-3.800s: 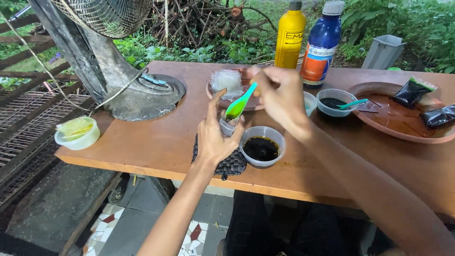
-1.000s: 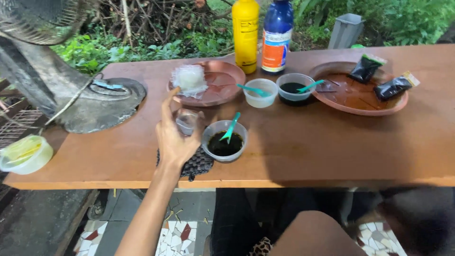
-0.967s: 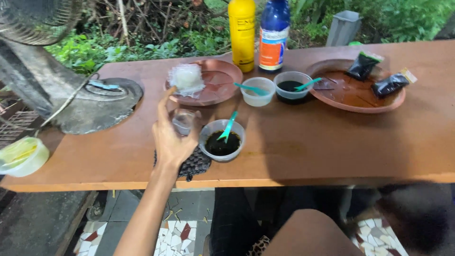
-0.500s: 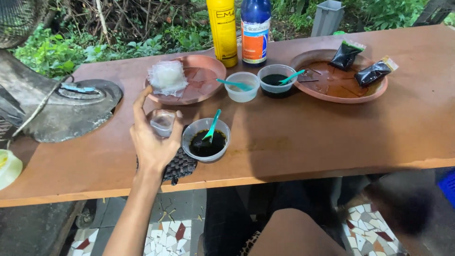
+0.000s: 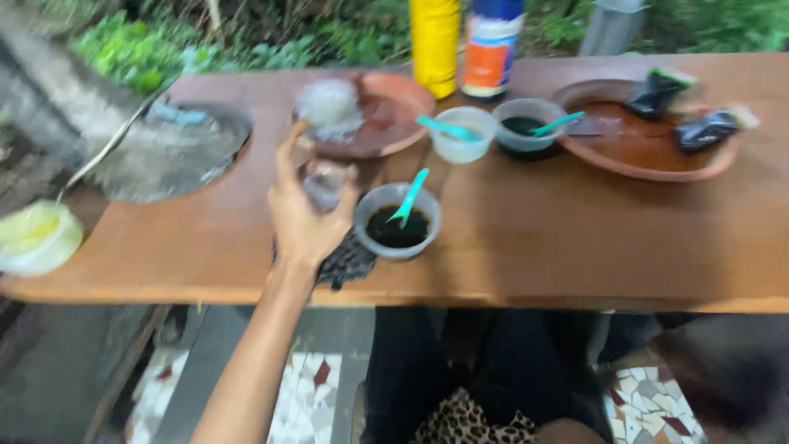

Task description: The person uses a green spoon to scoop a dark liquid from one small plastic cup into another while holding a clear cup.

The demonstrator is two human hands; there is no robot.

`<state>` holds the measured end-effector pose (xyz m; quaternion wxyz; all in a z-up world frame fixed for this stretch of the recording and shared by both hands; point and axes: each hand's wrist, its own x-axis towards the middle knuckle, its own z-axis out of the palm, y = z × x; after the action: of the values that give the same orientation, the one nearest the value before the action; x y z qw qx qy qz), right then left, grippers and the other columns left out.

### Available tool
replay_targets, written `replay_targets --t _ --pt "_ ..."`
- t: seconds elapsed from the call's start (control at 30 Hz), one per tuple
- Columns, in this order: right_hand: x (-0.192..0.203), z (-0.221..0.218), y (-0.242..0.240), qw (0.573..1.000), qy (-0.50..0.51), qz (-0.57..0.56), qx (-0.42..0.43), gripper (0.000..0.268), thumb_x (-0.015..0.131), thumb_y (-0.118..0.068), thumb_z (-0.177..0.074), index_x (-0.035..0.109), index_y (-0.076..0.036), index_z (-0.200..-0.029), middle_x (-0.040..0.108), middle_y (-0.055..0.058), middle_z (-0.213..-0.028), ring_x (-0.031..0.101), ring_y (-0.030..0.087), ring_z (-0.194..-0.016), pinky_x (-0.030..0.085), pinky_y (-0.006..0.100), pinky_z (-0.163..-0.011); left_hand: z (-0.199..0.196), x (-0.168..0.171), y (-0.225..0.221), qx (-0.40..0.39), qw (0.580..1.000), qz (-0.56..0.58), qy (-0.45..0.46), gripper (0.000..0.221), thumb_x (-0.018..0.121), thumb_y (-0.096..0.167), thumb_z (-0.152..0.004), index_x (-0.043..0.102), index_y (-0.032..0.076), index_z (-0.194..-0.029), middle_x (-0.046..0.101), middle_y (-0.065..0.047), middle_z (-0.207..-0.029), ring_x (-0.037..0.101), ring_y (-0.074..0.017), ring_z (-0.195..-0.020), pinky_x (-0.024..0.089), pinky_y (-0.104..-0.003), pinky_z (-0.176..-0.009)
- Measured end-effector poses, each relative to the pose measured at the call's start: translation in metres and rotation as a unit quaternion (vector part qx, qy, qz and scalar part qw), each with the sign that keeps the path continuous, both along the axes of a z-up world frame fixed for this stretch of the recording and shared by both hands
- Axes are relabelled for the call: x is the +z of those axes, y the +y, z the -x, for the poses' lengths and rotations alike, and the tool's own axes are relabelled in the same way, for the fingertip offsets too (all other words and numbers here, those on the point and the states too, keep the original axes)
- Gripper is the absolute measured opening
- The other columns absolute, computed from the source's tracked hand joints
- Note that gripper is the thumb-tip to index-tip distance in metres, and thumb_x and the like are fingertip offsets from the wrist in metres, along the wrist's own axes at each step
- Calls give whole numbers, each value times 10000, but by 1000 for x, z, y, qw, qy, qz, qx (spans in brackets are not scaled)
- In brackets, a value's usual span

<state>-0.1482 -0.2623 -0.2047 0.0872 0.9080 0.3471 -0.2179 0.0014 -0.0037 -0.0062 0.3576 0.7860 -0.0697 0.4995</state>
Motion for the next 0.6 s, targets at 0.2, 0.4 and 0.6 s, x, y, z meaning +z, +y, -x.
replay_targets --t 0.2,0.4,0.6 --pt "-3 -49 -13 995 56 77 27 277 336 -142 -1048 475 -69 -1275 624 189 -1095 673 418 -958 572 547 -764 -1 -4 8 -9 1000 -10 12 656 721 209 -902 372 176 -1456 724 -277 -1077 680 -533 -1028 534 -630 -927" --pt "1 -116 -27 985 94 144 -17 275 435 -33 -1001 518 -94 -1256 637 150 -1141 688 358 -1018 591 465 -808 -2 -6 15 -19 997 -2 76 608 632 354 -930 339 254 -1453 672 9 -795 680 -254 -582 528 -379 -592" --pt "-26 -119 2 975 98 164 -112 256 565 -131 -985 633 -125 -1232 707 57 -1154 702 263 -1058 586 417 -867 -3 -5 16 -23 997 -12 72 606 628 349 -929 340 242 -1452 671 6 -799 668 -257 -590 520 -372 -599"
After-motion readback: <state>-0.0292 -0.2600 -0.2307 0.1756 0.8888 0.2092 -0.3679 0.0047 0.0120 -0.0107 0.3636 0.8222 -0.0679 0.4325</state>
